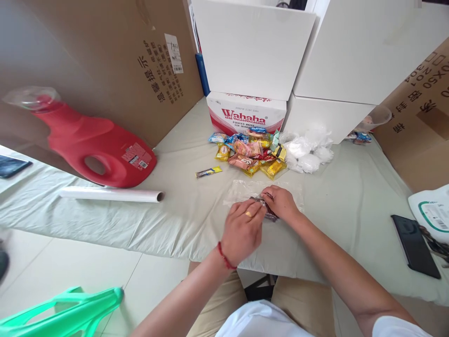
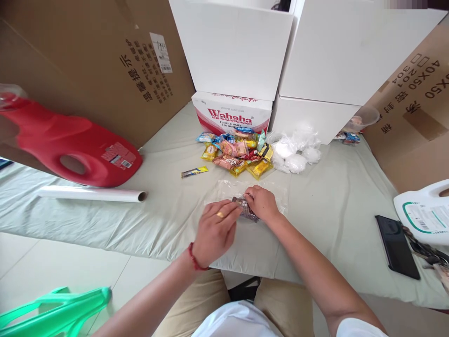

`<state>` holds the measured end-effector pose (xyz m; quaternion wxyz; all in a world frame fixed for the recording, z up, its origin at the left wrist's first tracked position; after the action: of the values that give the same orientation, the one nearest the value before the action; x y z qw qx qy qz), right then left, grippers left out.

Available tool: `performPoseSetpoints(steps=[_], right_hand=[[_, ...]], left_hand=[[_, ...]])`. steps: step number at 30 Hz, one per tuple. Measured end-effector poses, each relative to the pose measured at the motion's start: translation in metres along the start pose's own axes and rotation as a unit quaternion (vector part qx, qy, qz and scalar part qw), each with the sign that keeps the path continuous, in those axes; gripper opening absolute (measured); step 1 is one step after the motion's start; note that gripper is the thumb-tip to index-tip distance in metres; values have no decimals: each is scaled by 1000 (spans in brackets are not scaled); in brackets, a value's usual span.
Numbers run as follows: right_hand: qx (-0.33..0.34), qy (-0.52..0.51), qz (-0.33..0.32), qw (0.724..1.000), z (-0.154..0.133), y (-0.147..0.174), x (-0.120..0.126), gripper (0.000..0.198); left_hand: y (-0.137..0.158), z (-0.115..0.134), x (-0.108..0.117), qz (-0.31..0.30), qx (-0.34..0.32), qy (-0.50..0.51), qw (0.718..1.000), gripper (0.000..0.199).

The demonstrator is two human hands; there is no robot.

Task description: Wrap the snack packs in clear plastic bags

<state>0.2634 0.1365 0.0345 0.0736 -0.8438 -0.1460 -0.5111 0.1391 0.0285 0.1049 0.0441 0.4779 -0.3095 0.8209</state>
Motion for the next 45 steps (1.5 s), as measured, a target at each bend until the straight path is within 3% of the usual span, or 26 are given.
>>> performPoseSetpoints(steps=[3, 6, 8, 10, 14, 17, 21, 27, 32, 37, 41, 45], right_hand=[[12, 12, -7, 1000, 2, -1, 2, 20], [-25, 49, 14, 998, 17, -9, 14, 20], [-49, 80, 42, 995, 25, -20, 27, 22], [-19, 92, 37, 995, 21, -34, 31, 24], [81, 125, -68, 987, -5, -63, 12, 22], [56, 172, -106, 978, -8, -78, -1, 26], [60, 171, -126, 975, -8, -82, -3, 11], [193, 172, -52, 965, -27, -53, 25, 16], [193, 187, -58, 961, -37, -13, 32, 24], [235, 100, -54, 965, -45, 26, 16, 20], [234, 36, 18, 971, -36, 42, 5, 23], [244, 126, 118, 954, -35, 56, 3, 18]], left_hand=[[-10, -11, -43, -107, 39, -21, 993, 39], [-11, -26, -66, -144, 58, -44, 987, 36], [-10, -28, -69, -139, 48, -50, 988, 34], [-9, -27, -68, -135, 43, -53, 989, 34], [-11, -24, -66, -146, 51, -60, 986, 32], [-13, -24, -67, -153, 50, -65, 985, 32], [-12, -23, -68, -155, 49, -71, 984, 31], [-10, -19, -68, -153, 45, -81, 984, 32], [-10, -17, -69, -159, 45, -84, 983, 29], [-4, -21, -67, -138, 61, -58, 987, 27], [9, -35, -63, -76, 50, 42, 995, 40], [20, -51, -58, -29, 39, 137, 989, 56]])
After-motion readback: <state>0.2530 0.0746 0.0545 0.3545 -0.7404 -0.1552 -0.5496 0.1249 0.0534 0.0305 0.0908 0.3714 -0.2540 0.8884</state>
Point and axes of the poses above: each hand's wrist, its own y-axis away from the middle knuckle, its own x-axis out of the back of the hand, z = x × y, the point moved 7 cm from there along -y, towards the middle knuckle, and after that the axes turned 5 degrees about -x, right-handed, at the moved point
